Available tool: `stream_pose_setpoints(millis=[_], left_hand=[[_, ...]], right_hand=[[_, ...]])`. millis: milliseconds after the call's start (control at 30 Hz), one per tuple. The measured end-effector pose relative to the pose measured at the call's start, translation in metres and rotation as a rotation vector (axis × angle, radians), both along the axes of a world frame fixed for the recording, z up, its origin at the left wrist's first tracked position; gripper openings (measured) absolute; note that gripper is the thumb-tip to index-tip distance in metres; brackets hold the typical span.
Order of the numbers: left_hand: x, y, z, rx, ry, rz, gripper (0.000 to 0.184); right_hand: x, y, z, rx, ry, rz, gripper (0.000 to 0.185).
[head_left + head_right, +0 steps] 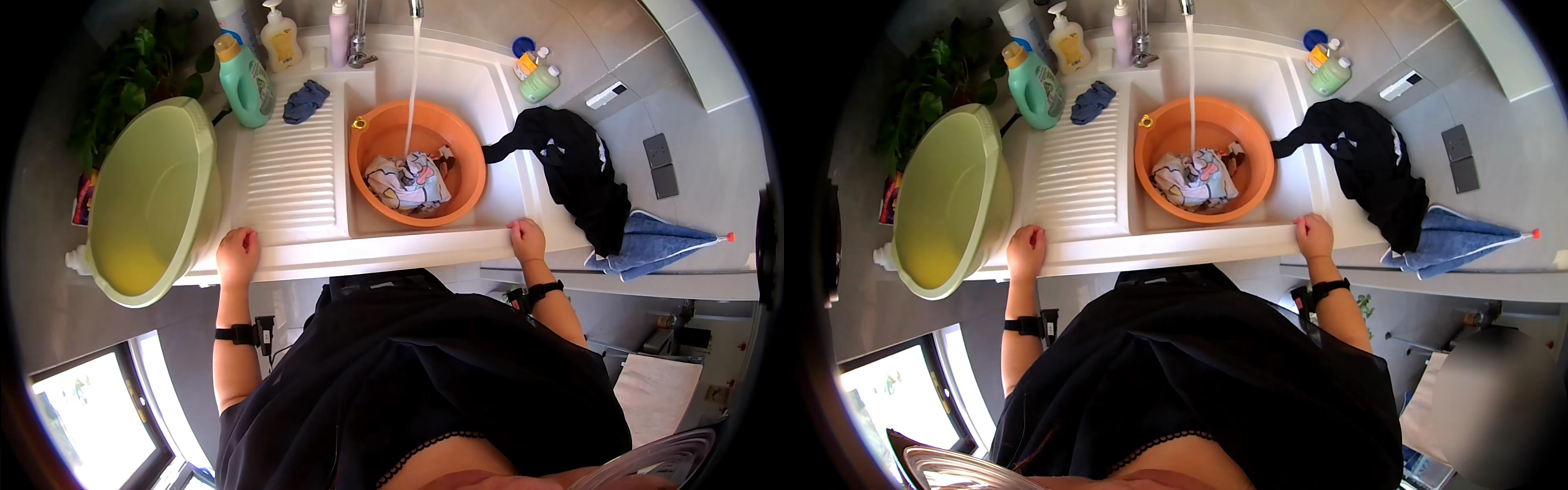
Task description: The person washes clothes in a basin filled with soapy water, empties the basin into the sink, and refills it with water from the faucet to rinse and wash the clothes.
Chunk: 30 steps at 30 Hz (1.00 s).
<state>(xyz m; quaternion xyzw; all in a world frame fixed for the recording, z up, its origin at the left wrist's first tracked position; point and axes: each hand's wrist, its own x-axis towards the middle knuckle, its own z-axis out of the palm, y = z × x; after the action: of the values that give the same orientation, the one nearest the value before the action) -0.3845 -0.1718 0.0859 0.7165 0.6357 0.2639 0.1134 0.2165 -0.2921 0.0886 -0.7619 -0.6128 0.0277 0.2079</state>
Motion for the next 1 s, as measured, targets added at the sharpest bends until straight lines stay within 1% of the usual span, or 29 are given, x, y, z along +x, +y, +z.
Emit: stream_pose_setpoints(millis=[133,233,533,1000], left_hand=[[0.0005,-0.0001,0.0018,-0.017,0.004,0.001,0.009],[-0.0006,0.0006,-0.0002,-0.012,0.004,-0.004,0.009],[-0.0005,-0.0001,0.0013,-0.024,0.016,-0.008,0.011],[0.001,-0.0005,0.0025,-0.007,0.011,0.004,0.009]], right_hand=[[-0.0021,0.0006,0.0013,0.025,-0.008,0.001,0.02],[-0.0021,-0.0004,0.0037,-0.042,0.001,-0.011,0.023],[-0.0025,0.0001,0.0039,-0.049,-0.001,-0.019,0.022],[-0.0021,-0.0002,0.0029,-0.044,0.002,-0.029,0.022]])
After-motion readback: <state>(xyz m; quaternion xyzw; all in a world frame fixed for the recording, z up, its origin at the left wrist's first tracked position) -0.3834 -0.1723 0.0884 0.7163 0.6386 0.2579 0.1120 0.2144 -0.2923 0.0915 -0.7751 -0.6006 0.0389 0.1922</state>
